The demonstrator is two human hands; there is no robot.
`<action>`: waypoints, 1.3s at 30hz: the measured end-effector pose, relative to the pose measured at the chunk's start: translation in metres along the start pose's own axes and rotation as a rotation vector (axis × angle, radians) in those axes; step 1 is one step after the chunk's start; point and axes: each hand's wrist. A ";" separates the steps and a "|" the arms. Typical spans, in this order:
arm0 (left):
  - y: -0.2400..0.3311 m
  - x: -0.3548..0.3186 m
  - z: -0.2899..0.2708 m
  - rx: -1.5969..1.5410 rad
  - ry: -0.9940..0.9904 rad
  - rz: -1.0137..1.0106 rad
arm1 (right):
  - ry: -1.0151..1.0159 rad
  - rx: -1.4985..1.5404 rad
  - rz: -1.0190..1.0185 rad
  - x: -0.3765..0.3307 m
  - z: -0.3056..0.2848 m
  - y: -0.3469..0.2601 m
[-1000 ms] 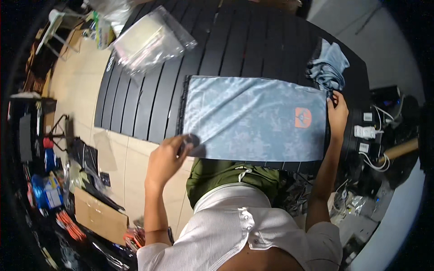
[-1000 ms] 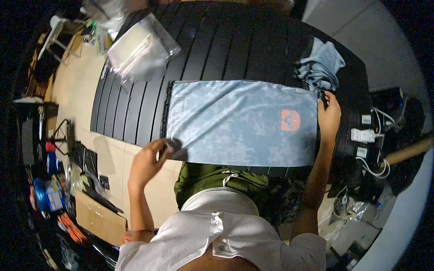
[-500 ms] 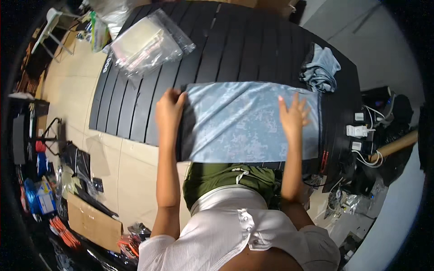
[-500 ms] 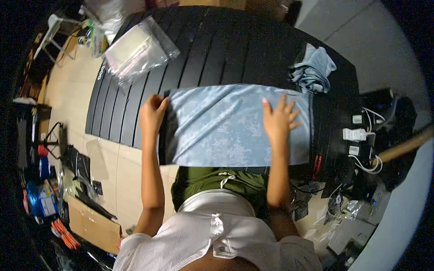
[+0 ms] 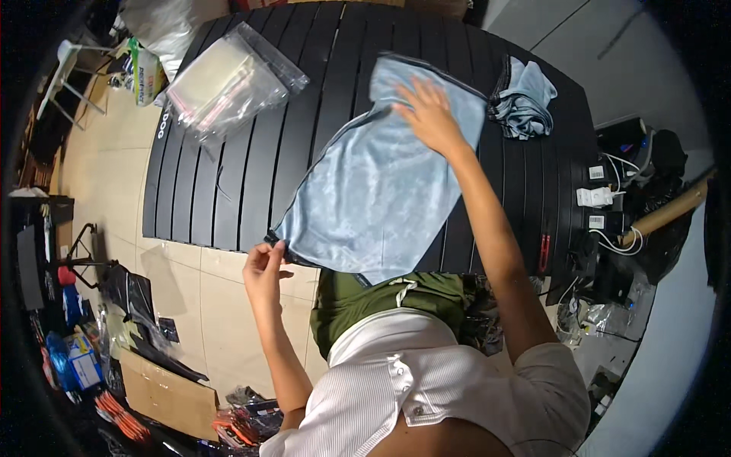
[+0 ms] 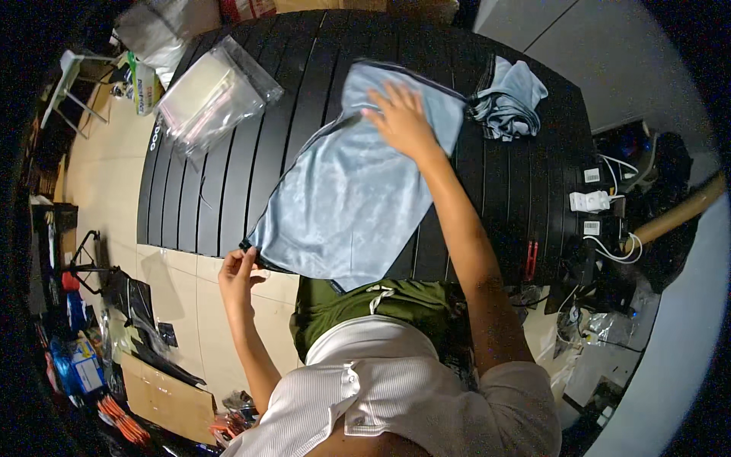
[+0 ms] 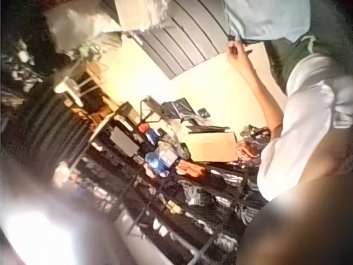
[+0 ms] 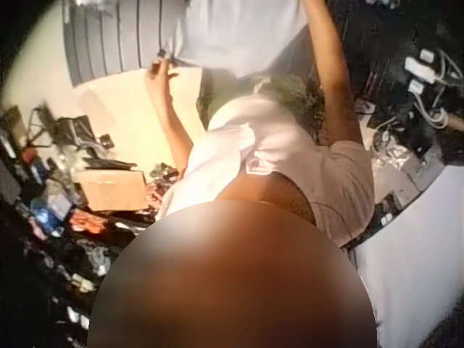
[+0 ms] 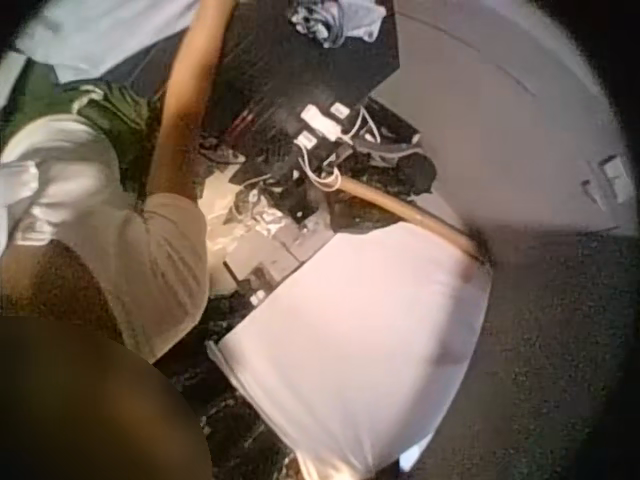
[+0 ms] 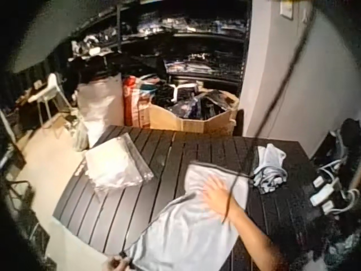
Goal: Trimming loose threads from camouflage neck gaiters and placing them into individual plastic bags.
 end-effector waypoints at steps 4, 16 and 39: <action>-0.004 0.013 0.003 -0.077 -0.043 0.162 | 0.004 -0.109 0.272 -0.062 -0.030 -0.011; 0.042 0.021 0.019 -0.573 -0.458 -0.395 | 0.146 0.042 0.651 -0.098 -0.083 0.057; 0.025 0.047 0.029 -0.478 -0.655 -0.241 | -0.035 1.015 0.733 -0.254 -0.179 0.074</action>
Point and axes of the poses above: each hand's wrist, its own x-axis towards the middle knuckle, its own z-axis out of the palm, y = z × x
